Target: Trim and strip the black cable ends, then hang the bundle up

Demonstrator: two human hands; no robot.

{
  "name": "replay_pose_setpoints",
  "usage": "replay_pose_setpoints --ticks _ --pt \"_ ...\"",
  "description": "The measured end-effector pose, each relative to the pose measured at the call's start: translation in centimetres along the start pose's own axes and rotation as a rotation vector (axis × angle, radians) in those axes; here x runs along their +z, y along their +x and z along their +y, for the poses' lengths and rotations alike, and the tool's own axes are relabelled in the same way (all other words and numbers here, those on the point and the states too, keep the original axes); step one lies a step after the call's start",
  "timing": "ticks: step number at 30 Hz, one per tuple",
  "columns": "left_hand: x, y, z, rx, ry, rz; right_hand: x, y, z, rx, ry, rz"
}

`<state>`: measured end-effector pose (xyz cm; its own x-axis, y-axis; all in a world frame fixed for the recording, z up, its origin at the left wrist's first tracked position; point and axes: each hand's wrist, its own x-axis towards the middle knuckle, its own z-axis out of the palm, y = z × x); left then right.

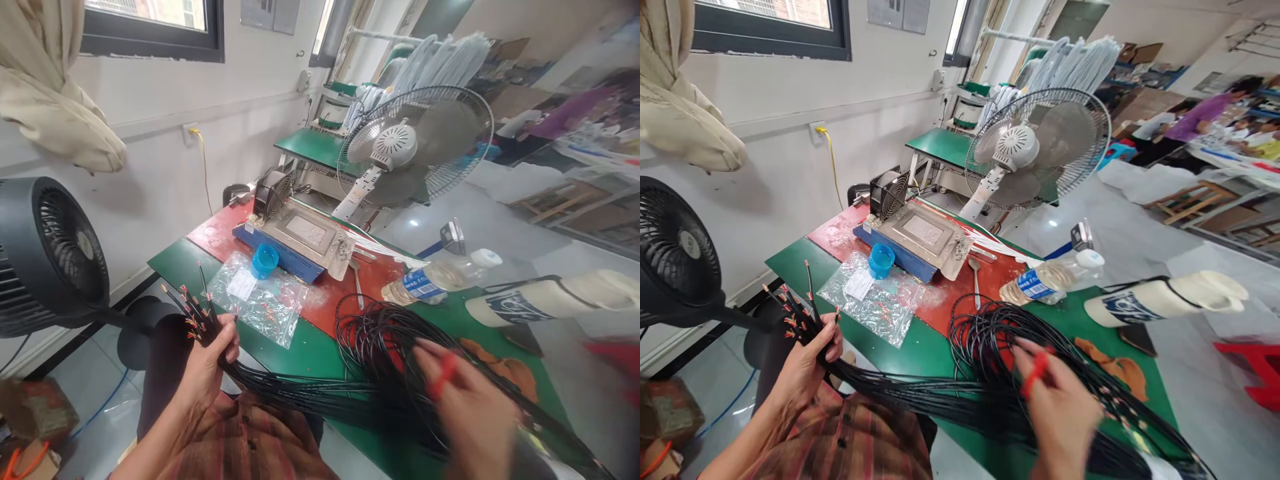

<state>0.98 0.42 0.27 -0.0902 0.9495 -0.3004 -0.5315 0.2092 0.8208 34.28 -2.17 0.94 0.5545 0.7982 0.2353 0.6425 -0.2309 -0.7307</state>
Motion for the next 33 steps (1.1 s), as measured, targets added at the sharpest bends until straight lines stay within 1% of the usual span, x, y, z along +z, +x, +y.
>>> replay_pose_setpoints --ticks 3,5,6,8,9,10,12,13,15,18,20,21,22,23,26,27,28,29,31,32,33 --pt "0.4 -0.2 0.5 -0.040 0.051 -0.062 5.9 -1.9 -6.5 -0.058 0.337 -0.442" --pt "0.6 -0.3 0.8 -0.060 0.088 -0.117 9.2 -3.0 -9.9 -0.061 0.544 -0.714" --pt "0.6 -0.4 1.0 -0.066 0.105 -0.138 10.5 -3.5 -11.3 -0.056 0.630 -0.841" --pt "0.5 -0.6 1.2 -0.071 0.131 -0.165 12.1 -4.1 -13.1 -0.071 0.755 -1.026" --pt "0.4 -0.6 1.2 -0.071 0.138 -0.167 12.6 -4.3 -13.7 -0.092 0.801 -1.090" --pt "0.3 -0.6 1.2 -0.072 0.140 -0.163 12.9 -4.4 -14.2 -0.114 0.831 -1.127" --pt "0.1 -0.6 1.0 -0.071 0.143 -0.155 13.3 -4.5 -14.6 -0.115 0.838 -1.129" --pt "0.1 -0.5 1.0 -0.067 0.150 -0.154 13.5 -4.5 -14.7 -0.071 0.824 -1.116" --pt "0.0 -0.4 0.8 -0.054 0.179 -0.153 13.9 -4.7 -14.8 0.090 0.811 -1.098" --pt "0.3 -0.1 0.5 -0.039 0.215 -0.127 14.8 -5.2 -15.0 0.358 0.912 -1.122" --pt "0.4 0.0 0.4 -0.044 0.218 -0.104 15.2 -5.7 -15.2 0.475 0.974 -1.108" --pt "0.5 0.1 0.3 -0.050 0.214 -0.089 15.3 -5.9 -15.3 0.495 0.983 -1.088" --pt "0.5 0.2 0.3 -0.054 0.207 -0.070 15.3 -6.0 -15.4 0.465 0.967 -1.051" --pt "0.5 0.3 0.2 -0.058 0.198 -0.050 15.3 -6.1 -15.4 0.379 0.925 -0.996" --pt "0.6 0.6 0.1 -0.077 0.163 0.004 15.1 -6.0 -15.0 -0.044 0.727 -0.784" --pt "0.6 0.7 0.1 -0.090 0.154 0.010 15.1 -5.9 -14.9 -0.127 0.688 -0.761" --pt "0.6 0.8 0.0 -0.105 0.148 0.011 15.1 -5.8 -14.7 -0.134 0.691 -0.786" --pt "0.6 0.8 0.0 -0.119 0.143 0.014 15.2 -5.6 -14.5 -0.069 0.731 -0.843" --pt "0.5 0.8 -0.1 -0.131 0.138 0.029 15.2 -5.1 -14.1 0.158 0.839 -0.949" --pt "0.5 0.8 -0.2 -0.130 0.135 0.043 15.2 -4.8 -13.9 0.236 0.864 -0.976" --pt "0.4 0.8 -0.3 -0.126 0.132 0.056 15.0 -4.5 -13.7 0.244 0.853 -0.979"
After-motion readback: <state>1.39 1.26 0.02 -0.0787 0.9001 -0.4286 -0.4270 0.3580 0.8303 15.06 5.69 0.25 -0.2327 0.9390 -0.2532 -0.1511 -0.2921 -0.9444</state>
